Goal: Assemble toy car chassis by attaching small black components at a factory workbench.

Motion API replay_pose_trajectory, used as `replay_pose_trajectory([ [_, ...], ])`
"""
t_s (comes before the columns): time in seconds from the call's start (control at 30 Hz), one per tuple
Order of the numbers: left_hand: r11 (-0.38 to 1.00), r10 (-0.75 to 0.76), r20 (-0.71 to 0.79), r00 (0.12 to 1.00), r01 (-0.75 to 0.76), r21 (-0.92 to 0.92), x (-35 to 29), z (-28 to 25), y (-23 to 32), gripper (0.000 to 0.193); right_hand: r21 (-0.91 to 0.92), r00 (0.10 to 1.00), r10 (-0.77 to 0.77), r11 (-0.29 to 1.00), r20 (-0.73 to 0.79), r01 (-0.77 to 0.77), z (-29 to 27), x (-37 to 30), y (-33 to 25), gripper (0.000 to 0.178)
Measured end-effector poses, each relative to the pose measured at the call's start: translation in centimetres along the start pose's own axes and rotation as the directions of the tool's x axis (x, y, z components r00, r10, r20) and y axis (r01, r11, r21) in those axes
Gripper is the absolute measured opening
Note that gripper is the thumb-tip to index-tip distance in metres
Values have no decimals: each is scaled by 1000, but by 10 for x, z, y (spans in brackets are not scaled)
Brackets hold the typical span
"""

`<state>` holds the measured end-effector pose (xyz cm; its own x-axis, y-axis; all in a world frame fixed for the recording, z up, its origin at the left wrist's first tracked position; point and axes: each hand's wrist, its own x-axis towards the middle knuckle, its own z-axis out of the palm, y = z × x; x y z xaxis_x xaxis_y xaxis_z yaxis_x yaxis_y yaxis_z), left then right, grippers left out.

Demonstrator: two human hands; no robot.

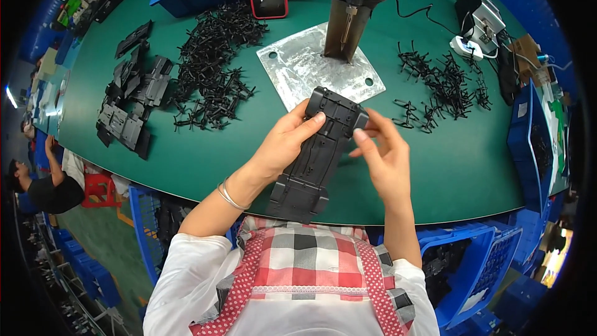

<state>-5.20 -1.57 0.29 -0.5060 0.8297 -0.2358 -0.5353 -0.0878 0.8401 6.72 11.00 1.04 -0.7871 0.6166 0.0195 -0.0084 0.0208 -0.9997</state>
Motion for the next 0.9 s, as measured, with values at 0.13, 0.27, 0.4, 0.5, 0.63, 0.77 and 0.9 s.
replay_pose_trajectory([
  [0.13, 998, -33, -1, 999, 33, -57, 3, 1, 3, 27, 379, 975, 142, 904, 172, -198, 3, 14, 14, 29],
  [0.27, 996, -46, -13, 999, 47, 70, 8, -11, 8, 26, 426, 960, 198, 865, 198, -266, 9, 22, 8, 29],
  [0.4, 988, 127, -36, 991, -124, 90, 18, -24, 11, 28, 391, 928, 241, 854, 285, -342, 7, 30, 2, 31],
  [0.5, 999, 15, -1, 1000, -15, 50, 18, -26, 24, 28, 355, 924, 244, 869, 295, -343, 4, 34, -1, 31],
  [0.63, 992, -98, 76, 992, 103, -69, 30, -37, 32, 25, 371, 921, 242, 860, 307, -349, 1, 41, -5, 29],
  [0.77, 985, -82, 146, 986, 102, -138, 48, -36, 39, 23, 375, 948, 195, 884, 251, -281, -6, 60, -3, 21],
  [0.9, 978, -99, 65, 993, 109, -176, 51, -39, 48, 22, 342, 937, 210, 890, 277, -301, -1, 78, 2, 26],
])
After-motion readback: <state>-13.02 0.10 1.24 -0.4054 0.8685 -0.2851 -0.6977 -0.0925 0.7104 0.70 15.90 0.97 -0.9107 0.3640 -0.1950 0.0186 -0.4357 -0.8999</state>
